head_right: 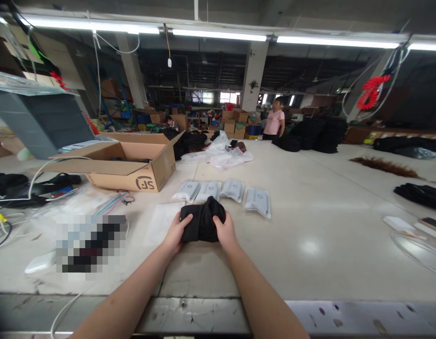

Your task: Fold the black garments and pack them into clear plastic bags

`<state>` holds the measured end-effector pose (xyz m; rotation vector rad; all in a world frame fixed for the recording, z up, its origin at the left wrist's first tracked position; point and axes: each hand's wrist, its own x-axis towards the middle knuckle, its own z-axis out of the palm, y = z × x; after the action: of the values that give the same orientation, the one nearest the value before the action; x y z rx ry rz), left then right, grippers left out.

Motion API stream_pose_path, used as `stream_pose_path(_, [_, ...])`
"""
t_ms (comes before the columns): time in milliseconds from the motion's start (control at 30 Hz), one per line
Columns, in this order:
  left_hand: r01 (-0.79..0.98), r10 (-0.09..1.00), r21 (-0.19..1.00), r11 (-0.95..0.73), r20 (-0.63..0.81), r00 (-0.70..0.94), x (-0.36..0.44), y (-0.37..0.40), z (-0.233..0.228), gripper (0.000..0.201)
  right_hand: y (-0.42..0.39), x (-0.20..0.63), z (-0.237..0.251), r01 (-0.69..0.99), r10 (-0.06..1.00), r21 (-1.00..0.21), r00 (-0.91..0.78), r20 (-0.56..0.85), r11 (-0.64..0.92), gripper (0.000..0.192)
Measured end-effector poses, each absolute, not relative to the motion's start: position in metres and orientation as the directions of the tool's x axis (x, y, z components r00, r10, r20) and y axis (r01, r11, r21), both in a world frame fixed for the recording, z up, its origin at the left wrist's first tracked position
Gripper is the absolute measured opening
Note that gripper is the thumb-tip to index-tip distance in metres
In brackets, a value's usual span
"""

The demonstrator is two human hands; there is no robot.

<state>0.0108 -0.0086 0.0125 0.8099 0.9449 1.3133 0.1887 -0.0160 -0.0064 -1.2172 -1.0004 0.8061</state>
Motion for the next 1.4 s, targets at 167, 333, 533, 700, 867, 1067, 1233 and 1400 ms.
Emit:
stream_pose_path(167, [-0.464, 0.981, 0.865, 0.189, -0.147, 0.126, 0.008, -0.011, 0.020, 0.054, -0.012, 0.197, -0.003, -0.144, 0.866, -0.985, 0.500, 0.008, 0.092, 0.047])
stream_pose_path(333, [-0.486, 0.971, 0.842, 0.232, -0.169, 0.170, 0.004, -0.014, 0.024, 0.056, -0.019, 0.199, 0.009, -0.309, 0.904, -0.950, 0.417, -0.094, 0.043, 0.051])
stream_pose_path(533, [-0.450, 0.984, 0.875, 0.176, -0.142, 0.108, 0.006, -0.014, 0.020, 0.054, -0.017, 0.203, 0.009, -0.418, 0.931, -0.908, 0.345, -0.117, 0.041, 0.046])
stream_pose_path(700, [-0.466, 0.977, 0.860, 0.208, -0.160, 0.141, 0.003, -0.013, 0.021, 0.052, -0.020, 0.207, 0.015, -0.242, 0.939, -0.967, 0.343, -0.013, 0.075, 0.045])
stream_pose_path(867, [-0.505, 0.956, 0.811, 0.294, -0.238, 0.174, -0.008, -0.008, 0.025, 0.046, -0.024, 0.208, 0.021, 0.027, 0.938, -0.999, 0.344, 0.032, 0.024, 0.033])
stream_pose_path(1067, [-0.391, 0.942, 0.858, 0.334, -0.290, 0.169, -0.003, -0.011, 0.018, 0.046, -0.020, 0.215, 0.017, 0.333, 0.793, -0.935, 0.533, 0.295, 0.124, 0.027])
stream_pose_path(1233, [-0.286, 0.912, 0.898, 0.335, -0.233, 0.337, 0.009, -0.019, 0.014, 0.048, -0.028, 0.220, 0.028, 0.381, 0.697, -0.901, 0.590, 0.408, 0.206, 0.029])
stream_pose_path(1400, [-0.227, 0.935, 0.943, 0.242, -0.165, 0.315, 0.008, -0.019, 0.012, 0.052, -0.037, 0.221, 0.041, 0.542, 0.626, -0.791, 0.519, 0.581, 0.284, 0.023])
